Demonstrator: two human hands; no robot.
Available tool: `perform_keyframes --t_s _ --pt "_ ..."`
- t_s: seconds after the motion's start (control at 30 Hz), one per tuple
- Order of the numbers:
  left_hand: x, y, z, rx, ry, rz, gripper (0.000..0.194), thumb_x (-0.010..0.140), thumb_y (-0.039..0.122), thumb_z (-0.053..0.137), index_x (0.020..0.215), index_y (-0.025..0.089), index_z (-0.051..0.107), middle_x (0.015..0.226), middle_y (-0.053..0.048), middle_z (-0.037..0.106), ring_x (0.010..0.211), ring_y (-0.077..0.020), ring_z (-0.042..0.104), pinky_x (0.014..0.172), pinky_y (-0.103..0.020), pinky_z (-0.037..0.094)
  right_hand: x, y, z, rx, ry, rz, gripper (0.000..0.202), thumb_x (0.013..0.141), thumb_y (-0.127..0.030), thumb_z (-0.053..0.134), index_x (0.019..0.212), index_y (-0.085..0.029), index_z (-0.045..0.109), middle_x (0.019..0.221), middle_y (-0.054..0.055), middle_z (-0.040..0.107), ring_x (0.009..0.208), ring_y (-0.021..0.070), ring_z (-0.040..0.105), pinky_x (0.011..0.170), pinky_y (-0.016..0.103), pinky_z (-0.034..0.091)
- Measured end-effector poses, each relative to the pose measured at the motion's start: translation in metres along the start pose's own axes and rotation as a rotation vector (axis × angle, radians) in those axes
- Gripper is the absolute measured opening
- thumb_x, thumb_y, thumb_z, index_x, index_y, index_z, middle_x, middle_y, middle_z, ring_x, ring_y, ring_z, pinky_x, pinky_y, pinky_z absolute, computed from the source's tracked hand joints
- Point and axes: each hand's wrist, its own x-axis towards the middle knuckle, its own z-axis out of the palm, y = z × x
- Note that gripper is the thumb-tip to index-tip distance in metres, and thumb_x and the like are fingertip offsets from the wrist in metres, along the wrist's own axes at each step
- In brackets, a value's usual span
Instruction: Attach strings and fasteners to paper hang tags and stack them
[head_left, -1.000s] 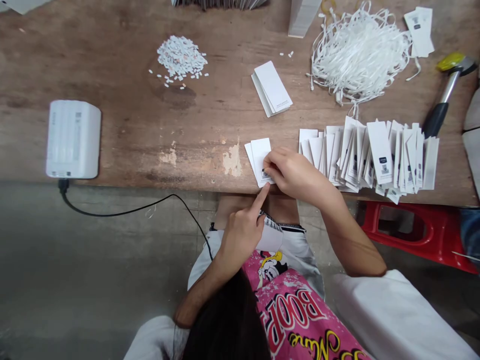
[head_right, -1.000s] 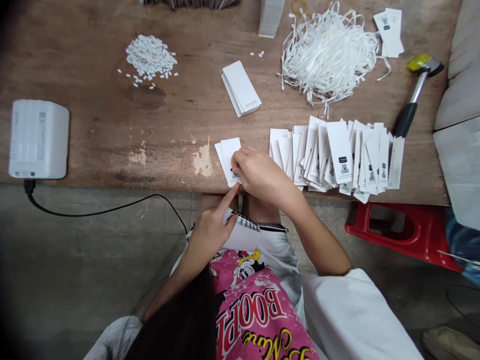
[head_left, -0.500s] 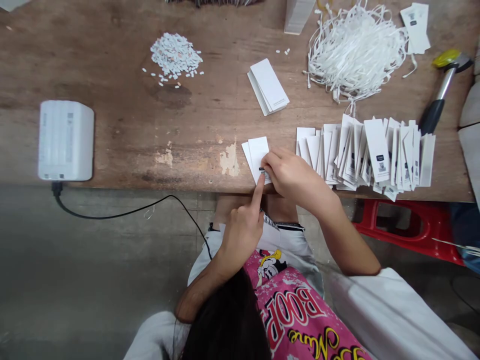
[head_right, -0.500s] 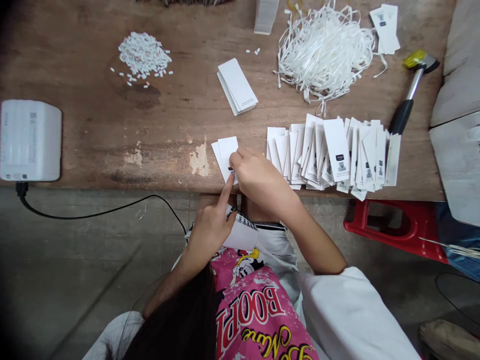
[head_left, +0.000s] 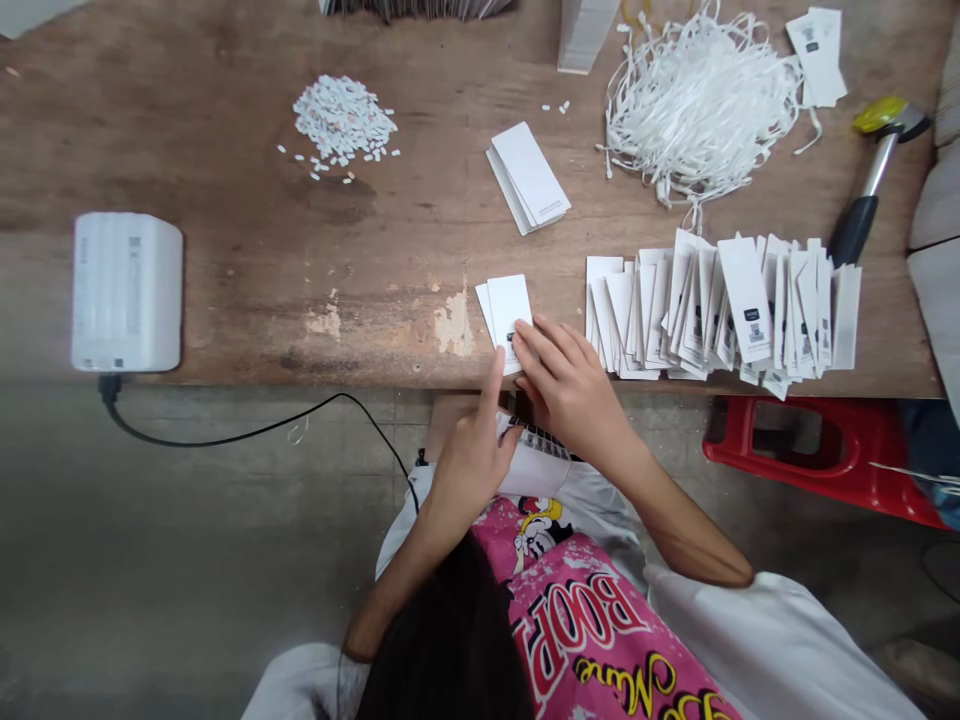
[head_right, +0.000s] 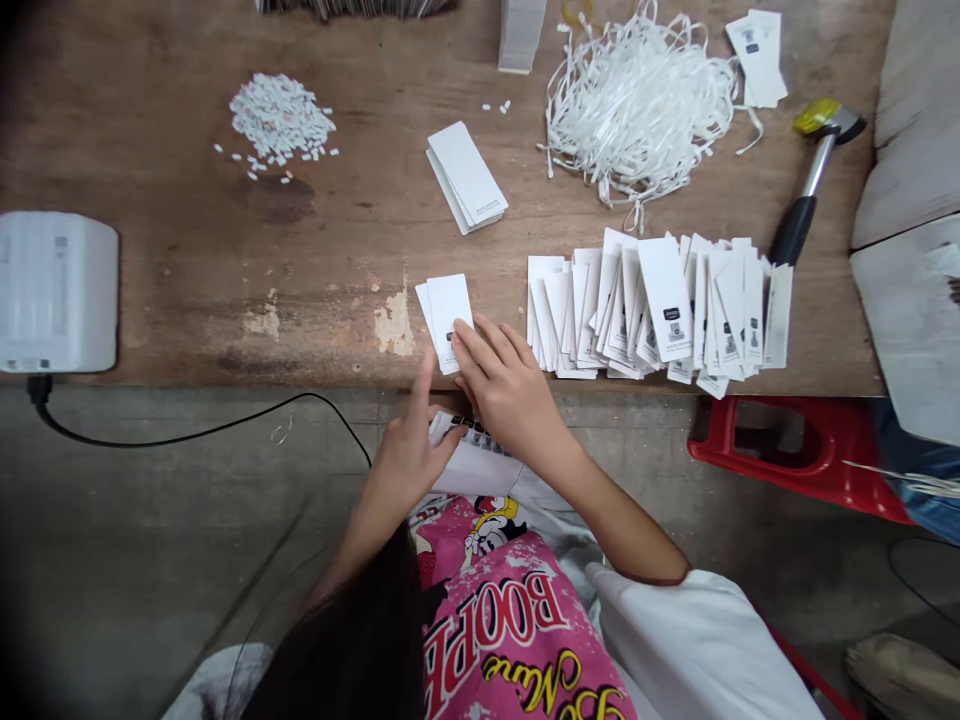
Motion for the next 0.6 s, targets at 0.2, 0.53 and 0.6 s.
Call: perform_keyframes --t_s 0.2,0.53,0.6 --pt "-0.019 -0.011 -0.003 -0.023 0.043 -0.152 0.098 0.085 0.026 0.061 0.152 0.024 -0.010 0.093 -0.003 0.074 0.075 -0.0215 0.070 0.065 -0.029 0.051 -0.007 0.002 0.003 0.012 0.152 -0.066 0.034 0.091 -0.014 0.054 0.125 -0.015 0.055 0.129 0.011 0.062 0.127 0.0257 0.049 0.107 0.045 0.037" --pt "-0.028 -0.019 -0.001 -0.072 0.090 -0.173 0.092 0.086 0.029 0.059 0.154 0.024 -0.003 0.093 -0.002 0.075 0.082 -0.0214 0.072 0.073 -0.030 0.052 -0.004 0.016 -0.031 0.133 0.289 0.214 0.025 0.094 -0.022 0.049 0.112 -0.028 0.065 0.102 0.008 0.064 0.088 0.0202 0.059 0.078 0.038 0.045" --pt "-0.029 -0.018 -0.003 -0.118 0.114 -0.174 0.091 0.086 0.028 0.059 0.154 0.024 -0.001 0.093 -0.002 0.075 0.083 -0.0203 0.071 0.076 -0.030 0.053 -0.011 0.016 -0.049 0.100 0.429 0.329 0.028 0.094 -0.021 0.048 0.113 -0.029 0.067 0.103 0.009 0.062 0.092 0.0219 0.059 0.080 0.038 0.047"
